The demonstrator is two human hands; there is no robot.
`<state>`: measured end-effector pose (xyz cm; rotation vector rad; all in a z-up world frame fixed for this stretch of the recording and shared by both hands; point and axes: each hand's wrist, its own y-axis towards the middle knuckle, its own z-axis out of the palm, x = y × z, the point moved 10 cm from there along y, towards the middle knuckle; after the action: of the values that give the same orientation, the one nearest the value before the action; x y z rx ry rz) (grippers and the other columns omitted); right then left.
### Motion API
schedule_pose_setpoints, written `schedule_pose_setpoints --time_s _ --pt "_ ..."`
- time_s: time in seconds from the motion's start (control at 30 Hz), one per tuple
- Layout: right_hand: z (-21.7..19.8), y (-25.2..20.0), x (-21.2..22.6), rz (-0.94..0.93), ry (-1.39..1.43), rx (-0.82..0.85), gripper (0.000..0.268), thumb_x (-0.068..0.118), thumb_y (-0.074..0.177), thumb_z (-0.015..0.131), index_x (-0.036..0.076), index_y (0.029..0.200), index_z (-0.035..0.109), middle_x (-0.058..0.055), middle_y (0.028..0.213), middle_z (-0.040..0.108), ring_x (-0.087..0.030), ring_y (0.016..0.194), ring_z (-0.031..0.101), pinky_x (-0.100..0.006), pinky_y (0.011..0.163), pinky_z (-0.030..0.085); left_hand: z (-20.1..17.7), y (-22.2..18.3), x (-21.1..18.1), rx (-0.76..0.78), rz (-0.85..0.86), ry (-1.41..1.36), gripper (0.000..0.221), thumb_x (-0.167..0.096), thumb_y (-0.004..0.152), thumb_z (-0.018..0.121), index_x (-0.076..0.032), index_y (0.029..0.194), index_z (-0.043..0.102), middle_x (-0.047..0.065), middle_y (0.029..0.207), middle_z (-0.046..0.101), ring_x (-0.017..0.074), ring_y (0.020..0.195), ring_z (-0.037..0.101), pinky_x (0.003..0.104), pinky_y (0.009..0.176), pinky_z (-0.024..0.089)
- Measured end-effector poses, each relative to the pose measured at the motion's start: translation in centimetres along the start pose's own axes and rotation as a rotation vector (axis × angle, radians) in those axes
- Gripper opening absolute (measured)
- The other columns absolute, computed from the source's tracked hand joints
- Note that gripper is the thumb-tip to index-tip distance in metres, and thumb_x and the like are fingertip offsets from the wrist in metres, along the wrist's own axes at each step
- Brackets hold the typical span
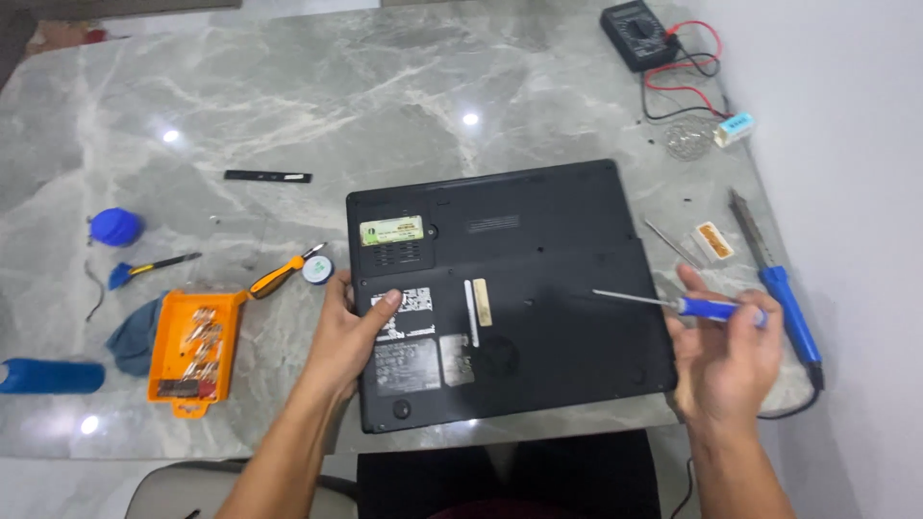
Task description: Disassembling a laptop by removing screws from the bottom cover and extracting internal hardware components.
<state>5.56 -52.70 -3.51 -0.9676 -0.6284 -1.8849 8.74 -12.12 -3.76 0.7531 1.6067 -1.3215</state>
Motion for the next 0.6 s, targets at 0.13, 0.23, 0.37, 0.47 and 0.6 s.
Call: schedule_pose_setpoints --time_s 0.13,0.23,0.37,0.47,0.6 --pt "-0.7 -0.5 0.4 -0.074 0.017 -0.020 0.029 0.038 0.094 0.066 0.019 0.105 0.048 -0.007 0.091 0.064 -0.035 0.127 0.062 -0.047 0.085 0.058 -0.8 -0.6 -0.3 0.015 0.172 -0.038 0.066 -0.021 0.069 0.071 -0.009 0.127 0.041 0.011 0.116 0.063 0.0170 0.104 0.061 0.032 0.089 0.052" --pt "-1.0 -0.6 0.4 -0.079 0.037 -0.017 0.023 0.038 0.096 0.065 0.021 0.103 0.052 -0.007 0.092 0.064 -0.033 0.128 0.062 -0.048 0.085 0.056 -1.1 -1.5 -1.0 0.013 0.229 -0.013 0.061 -0.020 0.071 0.071 -0.010 0.124 0.042 0.009 0.114 0.064 0.0158 0.102 0.061 0.031 0.090 0.051" --pt "-0.7 -0.8 0.2 -0.082 0.068 -0.008 0.017 0.035 0.098 0.063 0.020 0.103 0.056 -0.006 0.094 0.067 -0.030 0.127 0.063 -0.041 0.087 0.058 -1.5 -1.3 -0.8 0.015 0.233 -0.022 0.062 -0.017 0.072 0.071 -0.010 0.125 0.040 0.011 0.110 0.064 0.0168 0.097 0.062 0.033 0.084 0.055" --pt "-0.7 -0.9 0.3 -0.137 0.102 -0.011 0.019 0.034 0.098 0.061 0.019 0.106 0.054 -0.008 0.091 0.065 -0.029 0.123 0.063 -0.051 0.097 0.055 -1.4 -1.2 -1.8 0.049 0.366 0.008 0.067 -0.021 0.072 0.072 -0.008 0.128 0.038 0.011 0.116 0.061 0.0166 0.105 0.059 0.031 0.091 0.051" --pt "-0.9 -1.1 0.2 -0.130 0.112 -0.006 0.017 0.032 0.100 0.057 0.018 0.105 0.049 -0.010 0.090 0.065 -0.031 0.123 0.062 -0.051 0.093 0.055 -1.7 -2.1 -2.8 0.019 0.448 0.051 0.072 -0.024 0.069 0.073 -0.009 0.130 0.038 0.009 0.118 0.059 0.0173 0.107 0.058 0.032 0.092 0.050"
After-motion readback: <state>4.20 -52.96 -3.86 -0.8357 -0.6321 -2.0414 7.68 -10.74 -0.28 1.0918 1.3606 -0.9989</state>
